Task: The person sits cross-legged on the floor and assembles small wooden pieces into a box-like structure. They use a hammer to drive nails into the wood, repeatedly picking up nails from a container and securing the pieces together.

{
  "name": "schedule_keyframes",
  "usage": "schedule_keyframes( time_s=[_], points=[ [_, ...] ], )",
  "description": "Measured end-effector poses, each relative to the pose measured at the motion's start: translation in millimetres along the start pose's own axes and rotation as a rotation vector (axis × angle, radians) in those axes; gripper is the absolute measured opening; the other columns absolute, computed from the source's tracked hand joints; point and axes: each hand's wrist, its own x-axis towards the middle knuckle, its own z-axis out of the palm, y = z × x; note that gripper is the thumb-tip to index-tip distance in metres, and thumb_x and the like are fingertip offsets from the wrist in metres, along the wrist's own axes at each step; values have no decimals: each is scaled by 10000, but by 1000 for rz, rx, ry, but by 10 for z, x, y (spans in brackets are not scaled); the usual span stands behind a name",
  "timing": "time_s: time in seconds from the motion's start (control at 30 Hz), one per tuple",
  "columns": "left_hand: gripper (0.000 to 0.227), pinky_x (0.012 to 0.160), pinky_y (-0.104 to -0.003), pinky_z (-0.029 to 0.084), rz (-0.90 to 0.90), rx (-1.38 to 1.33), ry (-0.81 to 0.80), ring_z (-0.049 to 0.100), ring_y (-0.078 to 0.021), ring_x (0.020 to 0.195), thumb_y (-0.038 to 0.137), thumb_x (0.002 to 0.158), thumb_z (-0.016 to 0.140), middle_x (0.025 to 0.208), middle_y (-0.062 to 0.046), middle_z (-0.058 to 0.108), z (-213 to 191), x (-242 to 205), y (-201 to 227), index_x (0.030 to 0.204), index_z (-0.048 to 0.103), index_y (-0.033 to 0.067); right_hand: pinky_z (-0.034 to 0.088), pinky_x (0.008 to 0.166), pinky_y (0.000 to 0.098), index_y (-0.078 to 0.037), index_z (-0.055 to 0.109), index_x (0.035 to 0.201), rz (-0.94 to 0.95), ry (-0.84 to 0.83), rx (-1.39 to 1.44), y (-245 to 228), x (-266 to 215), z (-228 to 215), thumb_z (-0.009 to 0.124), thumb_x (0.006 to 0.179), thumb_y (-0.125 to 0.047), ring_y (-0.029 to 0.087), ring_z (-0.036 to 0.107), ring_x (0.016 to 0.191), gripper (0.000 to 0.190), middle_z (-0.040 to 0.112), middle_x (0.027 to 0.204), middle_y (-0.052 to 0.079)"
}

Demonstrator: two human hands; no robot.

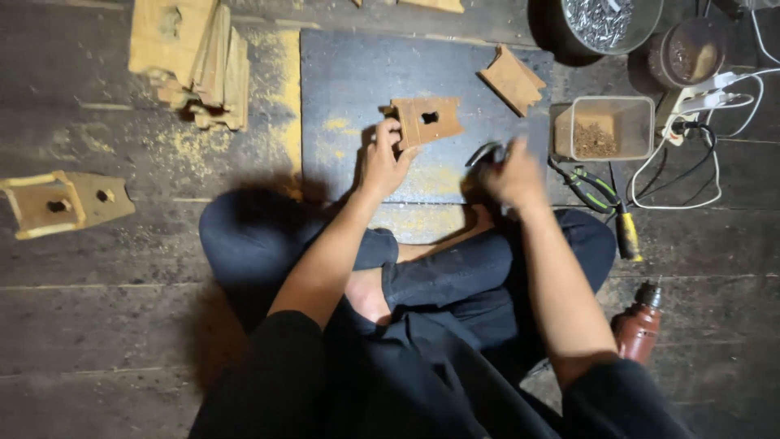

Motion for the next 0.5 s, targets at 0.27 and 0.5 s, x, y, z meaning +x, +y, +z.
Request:
schedule_keyframes(
  time_s=[0.27,0.5],
  points=[
    [520,862,-590,595,197,233,28,725,-451,1021,376,1025,647,1147,-289,723,-106,-88,205,1475,437,220,566,863,652,54,151,1517,132,-86,14,221,369,459,729,820,-91,572,678,1055,916,669,1104,380],
    [436,811,-507,617,285,175,122,741,-408,983,346,960,749,1081,-231,746,-85,-67,173,1355,595,244,656,433,349,-132,282,1545,-92,39,1309,-268,-402,-99,427,1073,-141,189,682,570,494,677,1276,157]
  ],
)
